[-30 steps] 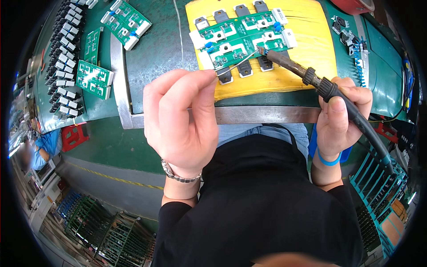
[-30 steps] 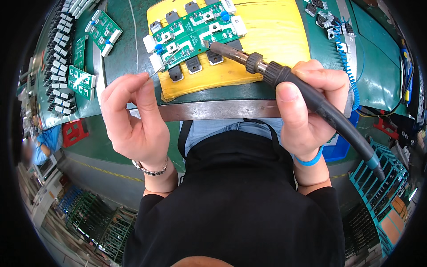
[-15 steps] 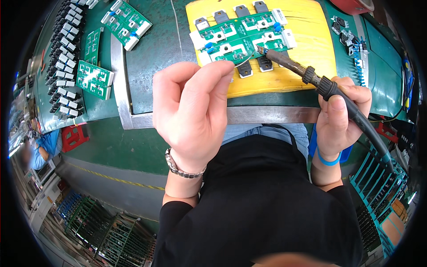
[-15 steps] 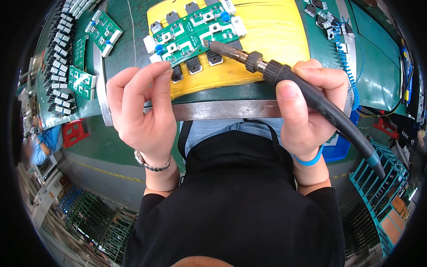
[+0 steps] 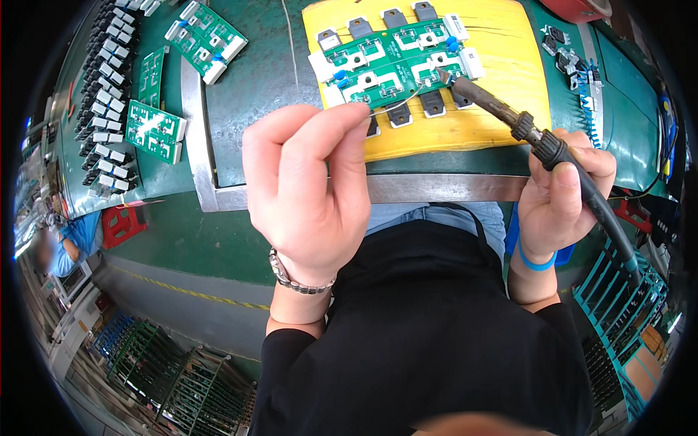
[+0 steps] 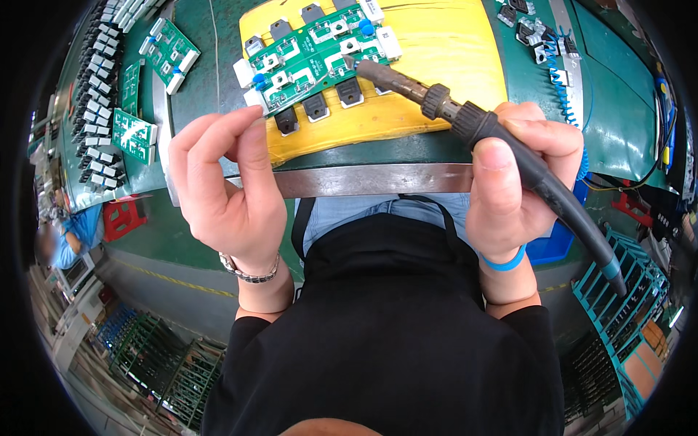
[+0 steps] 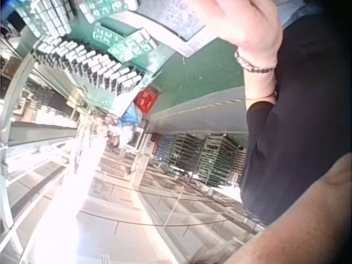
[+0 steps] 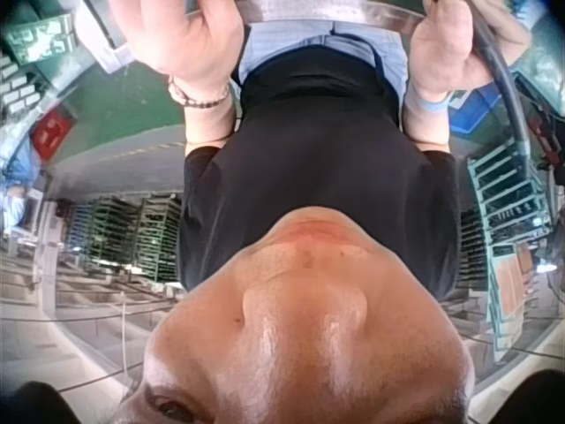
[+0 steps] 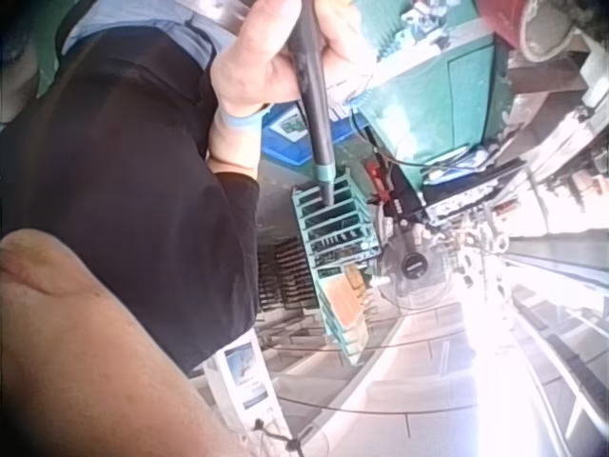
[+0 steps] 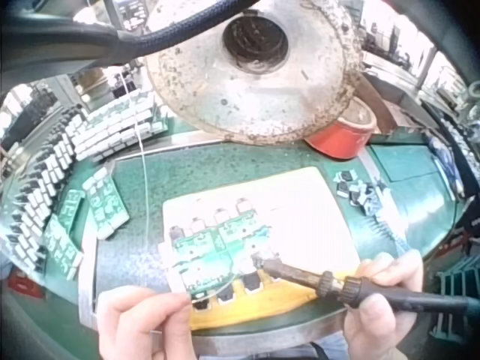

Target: The person solders electronic components onto a printed circuit board using a soldering iron and solder wire.

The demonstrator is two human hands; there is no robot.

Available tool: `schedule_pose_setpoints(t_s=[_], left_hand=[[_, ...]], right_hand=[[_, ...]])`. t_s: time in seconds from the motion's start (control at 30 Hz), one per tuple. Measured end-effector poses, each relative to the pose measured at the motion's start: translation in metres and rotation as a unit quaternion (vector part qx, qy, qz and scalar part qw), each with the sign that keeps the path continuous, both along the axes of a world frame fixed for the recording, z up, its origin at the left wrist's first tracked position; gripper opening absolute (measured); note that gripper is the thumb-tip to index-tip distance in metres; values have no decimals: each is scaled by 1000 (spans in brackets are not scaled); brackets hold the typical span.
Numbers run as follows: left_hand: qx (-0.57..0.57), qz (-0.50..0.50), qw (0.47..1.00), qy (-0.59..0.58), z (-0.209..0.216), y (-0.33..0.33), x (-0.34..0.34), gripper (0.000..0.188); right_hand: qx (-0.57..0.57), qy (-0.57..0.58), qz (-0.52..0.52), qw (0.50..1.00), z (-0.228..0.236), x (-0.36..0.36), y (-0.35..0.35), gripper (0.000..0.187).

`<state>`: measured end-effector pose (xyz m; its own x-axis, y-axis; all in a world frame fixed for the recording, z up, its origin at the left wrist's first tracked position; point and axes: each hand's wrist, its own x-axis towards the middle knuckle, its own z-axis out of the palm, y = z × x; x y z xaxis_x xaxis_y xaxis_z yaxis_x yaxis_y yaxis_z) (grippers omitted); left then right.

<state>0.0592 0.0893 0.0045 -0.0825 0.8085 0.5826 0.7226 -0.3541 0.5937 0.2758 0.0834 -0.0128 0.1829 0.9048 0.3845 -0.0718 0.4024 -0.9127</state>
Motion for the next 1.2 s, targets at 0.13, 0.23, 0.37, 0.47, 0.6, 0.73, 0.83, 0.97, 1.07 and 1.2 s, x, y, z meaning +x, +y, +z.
schedule_pose_setpoints(t_s=[0.13, 0.23, 0.37, 0.47, 0.6, 0.73, 0.83, 0.97, 1.07, 1.2], left_hand=[[-4, -7, 1000, 13, -4, 1, -1, 12], [-3, -8, 1000, 19, -6, 2, 0, 13], [-5, -16, 1000, 26, -7, 3, 0, 13], [-10, -9, 1000, 23, -7, 4, 2, 16], [-30, -12, 999, 35, -7, 4, 2, 20], [28, -23, 999, -1, -7, 5, 0, 16], [13, -9, 1000, -19, 0, 2, 1, 15], [7, -10, 1000, 28, 2, 3, -1, 12], [13, -14, 1000, 19, -3, 8, 0, 11], [11, -31, 998, 45, -5, 10, -1, 13]], right_hand=[[-8, -22, -7, 1000, -2, 0, 0, 24], [-9, -33, -2, 999, -2, 0, 0, 24], [-10, -32, 5, 999, -1, -2, 1, 24], [-10, -31, 4, 999, 0, -3, 1, 25], [-9, -29, 4, 1000, -1, -2, 1, 25], [-6, -31, 6, 999, -2, 0, 1, 25], [-11, -40, 4, 999, -1, 0, 1, 24], [29, 27, 1, 999, -6, 3, 1, 24], [-1, 13, -4, 1000, -2, 1, 1, 24], [-17, -18, -17, 1000, 0, -2, 0, 23]])
